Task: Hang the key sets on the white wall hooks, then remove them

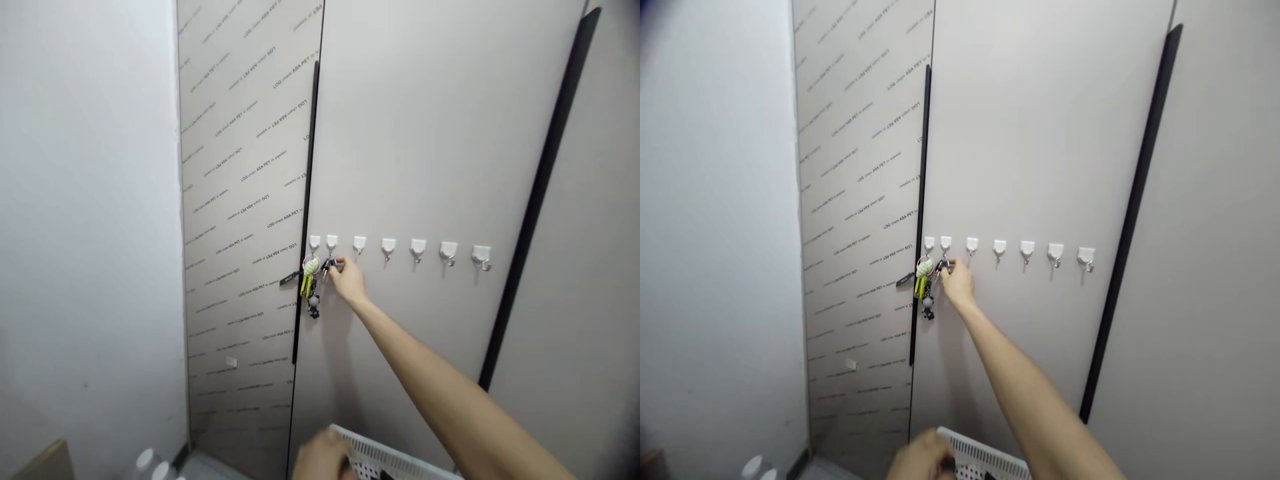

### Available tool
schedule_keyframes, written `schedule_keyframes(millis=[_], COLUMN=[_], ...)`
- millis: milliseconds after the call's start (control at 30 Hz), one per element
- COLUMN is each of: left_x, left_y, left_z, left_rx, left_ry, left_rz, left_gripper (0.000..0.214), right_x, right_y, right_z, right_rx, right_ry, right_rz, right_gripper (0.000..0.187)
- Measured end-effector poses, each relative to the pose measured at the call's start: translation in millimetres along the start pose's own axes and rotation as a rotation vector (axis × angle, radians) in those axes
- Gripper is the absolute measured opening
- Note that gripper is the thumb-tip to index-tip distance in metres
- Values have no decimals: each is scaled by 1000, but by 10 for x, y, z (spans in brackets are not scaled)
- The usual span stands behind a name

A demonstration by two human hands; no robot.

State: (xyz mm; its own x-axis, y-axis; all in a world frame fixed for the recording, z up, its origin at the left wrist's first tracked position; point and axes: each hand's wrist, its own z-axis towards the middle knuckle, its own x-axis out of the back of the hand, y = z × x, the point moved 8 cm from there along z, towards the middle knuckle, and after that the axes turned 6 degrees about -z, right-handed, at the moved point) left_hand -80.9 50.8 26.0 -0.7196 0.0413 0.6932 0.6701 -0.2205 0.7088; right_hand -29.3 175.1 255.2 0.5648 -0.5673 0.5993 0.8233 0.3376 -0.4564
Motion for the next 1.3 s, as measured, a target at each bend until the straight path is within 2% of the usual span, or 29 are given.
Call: schedule_keyframes(millis=[67,167,233,267,367,433,500,633,767,833,900,1000,1067,1167,1300], left_x=[541,1351,1710,1804,1872,1864,1880,2033,2270,2301,2245,2133,2149,2269,2497], left_y=[83,110,132,164,225,238,255,319,548,676,774,768,669,570,648], left_z=[226,609,825,924,1102,1117,1099,1059,985,932,884,852,868,947,1046], left_rx=[-60,-11,56,79,167,200,176,92,-41,-95,-128,-82,7,101,88], left_ry=[223,549,698,717,696,692,693,669,655,603,511,414,447,513,554], left_rz=[-65,-193,-212,-196,-134,-115,-118,-143,-229,-297,-344,-403,-477,-616,-777], left_gripper=[25,29,34,35,35,29,24,21,21,22,24,24,21,17,13], right_x=[96,247,310,329,367,412,460,474,433,402,346,231,177,162,173], right_y=[-10,-94,-196,-263,-457,-521,-492,-151,308,507,676,883,997,1132,1248], right_z=[22,100,172,207,263,220,102,-270,-648,-825,-1022,-1352,-1542,-1699,-1736], right_rx=[39,84,97,108,148,182,213,177,56,0,-38,-62,-76,-106,-148], right_ry=[51,115,139,147,154,157,127,-64,-237,-296,-366,-494,-549,-560,-538], right_rz=[-4,-37,-42,-37,-7,69,175,327,390,379,366,374,390,415,424], right_gripper=[24,24,24,23,23,23,23,21,19,19,19,18,17,17,18])
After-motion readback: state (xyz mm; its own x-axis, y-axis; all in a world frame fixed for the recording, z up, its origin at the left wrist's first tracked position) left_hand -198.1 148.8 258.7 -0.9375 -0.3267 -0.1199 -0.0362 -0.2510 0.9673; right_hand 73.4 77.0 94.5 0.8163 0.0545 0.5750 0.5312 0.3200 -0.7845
